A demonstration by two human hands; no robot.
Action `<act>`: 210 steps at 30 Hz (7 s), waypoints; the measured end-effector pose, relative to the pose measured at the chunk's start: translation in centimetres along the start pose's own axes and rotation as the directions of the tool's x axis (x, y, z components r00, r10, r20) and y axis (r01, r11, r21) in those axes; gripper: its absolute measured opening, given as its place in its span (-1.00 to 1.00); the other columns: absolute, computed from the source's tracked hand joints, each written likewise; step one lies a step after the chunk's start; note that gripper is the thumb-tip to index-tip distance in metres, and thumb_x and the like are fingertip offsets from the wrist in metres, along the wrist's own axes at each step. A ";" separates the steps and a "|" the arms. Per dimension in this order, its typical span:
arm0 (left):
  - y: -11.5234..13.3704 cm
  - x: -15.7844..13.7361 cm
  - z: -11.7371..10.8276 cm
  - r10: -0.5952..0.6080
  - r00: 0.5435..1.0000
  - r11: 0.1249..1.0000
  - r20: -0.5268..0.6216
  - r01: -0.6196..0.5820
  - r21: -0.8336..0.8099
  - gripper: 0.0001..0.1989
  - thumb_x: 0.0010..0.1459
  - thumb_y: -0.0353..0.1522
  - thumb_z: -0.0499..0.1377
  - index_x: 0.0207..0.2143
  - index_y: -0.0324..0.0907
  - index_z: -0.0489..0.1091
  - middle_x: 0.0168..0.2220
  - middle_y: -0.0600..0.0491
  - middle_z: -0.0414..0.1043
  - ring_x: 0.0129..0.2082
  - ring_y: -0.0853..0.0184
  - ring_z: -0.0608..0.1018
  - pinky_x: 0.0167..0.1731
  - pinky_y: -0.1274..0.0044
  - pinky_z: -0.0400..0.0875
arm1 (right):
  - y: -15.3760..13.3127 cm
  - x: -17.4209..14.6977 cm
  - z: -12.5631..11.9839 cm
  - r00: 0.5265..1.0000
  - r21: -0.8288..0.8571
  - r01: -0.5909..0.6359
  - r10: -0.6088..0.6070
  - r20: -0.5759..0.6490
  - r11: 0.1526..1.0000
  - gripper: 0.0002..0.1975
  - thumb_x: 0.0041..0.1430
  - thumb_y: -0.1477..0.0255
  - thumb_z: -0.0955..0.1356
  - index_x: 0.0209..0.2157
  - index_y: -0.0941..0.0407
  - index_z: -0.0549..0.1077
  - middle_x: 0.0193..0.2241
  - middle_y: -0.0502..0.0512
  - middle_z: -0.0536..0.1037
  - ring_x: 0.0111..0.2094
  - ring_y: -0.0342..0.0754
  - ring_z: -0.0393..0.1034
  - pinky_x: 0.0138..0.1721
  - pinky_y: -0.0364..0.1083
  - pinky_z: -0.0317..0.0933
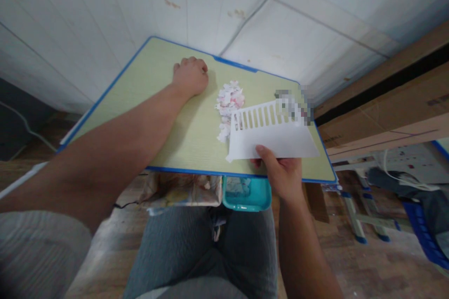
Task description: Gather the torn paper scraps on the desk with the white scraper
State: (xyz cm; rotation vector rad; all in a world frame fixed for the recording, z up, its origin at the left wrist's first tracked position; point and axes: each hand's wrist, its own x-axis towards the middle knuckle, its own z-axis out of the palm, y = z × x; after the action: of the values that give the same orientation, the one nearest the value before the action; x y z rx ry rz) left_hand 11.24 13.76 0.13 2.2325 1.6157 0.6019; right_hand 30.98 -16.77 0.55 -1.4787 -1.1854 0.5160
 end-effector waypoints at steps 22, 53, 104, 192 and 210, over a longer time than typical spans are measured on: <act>-0.2 0.4 0.4 0.000 1.000 1.000 -0.015 0.000 0.023 -0.46 0.61 -0.32 0.05 0.51 -0.14 0.50 0.54 -0.24 0.41 0.59 -0.23 0.30 0.63 -0.12 0.02 | 2.3 0.6 -2.0 0.975 0.278 -0.087 0.139 -0.171 0.957 -0.74 0.05 0.37 0.62 -0.24 0.02 0.58 -0.44 -0.05 0.61 -0.59 -0.10 0.39 -0.67 -0.13 0.27; 0.1 0.1 0.1 0.001 1.000 0.999 -0.012 0.000 0.048 -0.54 0.65 -0.39 0.09 0.45 -0.21 0.53 0.53 -0.24 0.40 0.59 -0.17 0.32 0.64 -0.05 0.03 | 0.1 -1.1 1.1 1.000 0.006 -0.016 0.016 0.014 1.000 -0.65 0.35 0.19 0.62 -0.44 0.03 0.59 -0.55 0.06 0.65 -0.61 0.00 0.50 -0.54 -0.04 0.45; 0.0 0.0 -0.1 -0.019 1.000 0.999 -0.010 0.019 0.025 -0.48 0.58 -0.23 0.06 0.44 -0.05 0.53 0.55 -0.11 0.44 0.60 -0.13 0.29 0.65 -0.12 0.02 | 3.5 0.1 -3.6 0.979 0.154 -0.099 0.124 -0.163 0.983 -0.78 0.07 0.32 0.58 -0.33 -0.01 0.50 -0.54 -0.10 0.49 -0.62 -0.08 0.29 -0.64 -0.08 0.22; -0.2 0.2 0.1 -0.023 1.000 1.000 0.010 0.023 -0.017 -0.42 0.57 -0.11 0.12 0.52 0.05 0.48 0.52 -0.09 0.48 0.63 -0.19 0.21 0.64 -0.19 -0.03 | 2.7 0.4 -1.2 0.969 0.100 -0.102 0.122 -0.217 0.990 -0.77 0.21 0.28 0.63 -0.23 0.03 0.60 -0.50 -0.06 0.63 -0.60 -0.05 0.42 -0.59 -0.07 0.36; 0.0 0.0 -0.1 -0.007 1.000 0.999 -0.023 0.008 0.045 -0.51 0.56 -0.32 0.08 0.41 -0.05 0.56 0.51 -0.16 0.47 0.57 -0.11 0.34 0.61 -0.03 0.14 | 1.8 0.7 0.0 0.987 0.018 -0.059 0.061 -0.150 0.998 -0.62 0.28 0.05 0.65 -0.38 0.03 0.65 -0.47 0.13 0.71 -0.58 -0.01 0.43 -0.55 -0.01 0.37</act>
State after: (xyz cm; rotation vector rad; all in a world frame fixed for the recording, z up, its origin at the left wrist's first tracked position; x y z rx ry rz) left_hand 11.19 13.78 0.27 2.2583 1.6635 0.5965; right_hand 31.97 -15.97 -0.90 -1.5177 -1.0204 0.4440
